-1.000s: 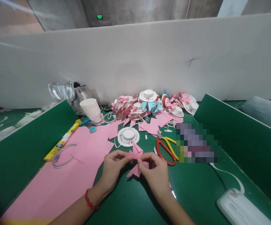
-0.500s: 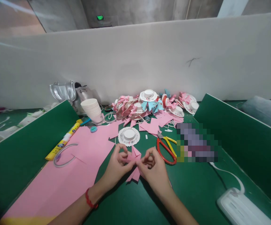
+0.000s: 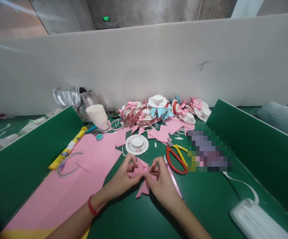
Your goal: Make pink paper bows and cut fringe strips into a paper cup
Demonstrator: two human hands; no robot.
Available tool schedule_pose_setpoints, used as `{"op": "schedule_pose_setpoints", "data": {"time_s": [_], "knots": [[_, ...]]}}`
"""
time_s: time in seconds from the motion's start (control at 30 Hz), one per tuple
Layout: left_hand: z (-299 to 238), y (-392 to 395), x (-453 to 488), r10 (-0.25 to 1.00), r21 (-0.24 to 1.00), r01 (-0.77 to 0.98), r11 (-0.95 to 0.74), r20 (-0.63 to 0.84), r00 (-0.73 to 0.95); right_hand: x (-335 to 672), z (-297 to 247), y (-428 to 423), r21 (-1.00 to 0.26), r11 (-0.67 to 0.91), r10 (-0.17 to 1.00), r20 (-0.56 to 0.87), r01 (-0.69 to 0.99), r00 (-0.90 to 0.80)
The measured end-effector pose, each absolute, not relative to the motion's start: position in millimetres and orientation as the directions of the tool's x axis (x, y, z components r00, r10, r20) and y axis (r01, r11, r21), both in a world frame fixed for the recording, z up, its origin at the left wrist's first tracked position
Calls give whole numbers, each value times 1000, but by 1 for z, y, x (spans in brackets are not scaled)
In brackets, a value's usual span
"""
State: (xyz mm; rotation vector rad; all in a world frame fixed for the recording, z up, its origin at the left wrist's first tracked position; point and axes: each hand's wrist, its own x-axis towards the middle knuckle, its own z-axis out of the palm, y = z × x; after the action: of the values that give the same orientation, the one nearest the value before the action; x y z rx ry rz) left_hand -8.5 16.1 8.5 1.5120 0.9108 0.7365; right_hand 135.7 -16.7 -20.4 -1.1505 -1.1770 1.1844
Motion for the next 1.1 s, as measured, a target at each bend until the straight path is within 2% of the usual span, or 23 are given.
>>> {"op": "schedule_pose_setpoints", "data": {"time_s": [0.13, 0.4, 0.6, 0.67, 0.77, 0.97, 1.1], "knots": [[9, 20, -11, 884, 973, 211, -96, -13, 467, 136, -22, -16, -997, 56, 998, 56, -46, 13], [10, 24, -11, 875, 977, 212, -33, -74, 478, 134, -23, -17, -996, 72, 997, 70, -48, 35], [7, 33, -20, 894, 995, 68, 76, -98, 437, 145, -19, -12, -992, 105, 985, 93, -77, 147], [6, 41, -29, 940, 999, -4, 51, -47, 337, 152, -17, -9, -987, 124, 972, 101, -99, 210], [3, 47, -38, 959, 999, -27, 31, -22, 281, 156, -16, -7, -983, 124, 962, 85, -136, 259], [4, 30, -16, 904, 999, 42, 33, -47, 425, 141, -16, -14, -978, 66, 975, 21, -199, 219], [8, 22, -6, 908, 988, 149, 27, -87, 410, 133, -15, -17, -976, 47, 979, 3, -214, 202]]}}
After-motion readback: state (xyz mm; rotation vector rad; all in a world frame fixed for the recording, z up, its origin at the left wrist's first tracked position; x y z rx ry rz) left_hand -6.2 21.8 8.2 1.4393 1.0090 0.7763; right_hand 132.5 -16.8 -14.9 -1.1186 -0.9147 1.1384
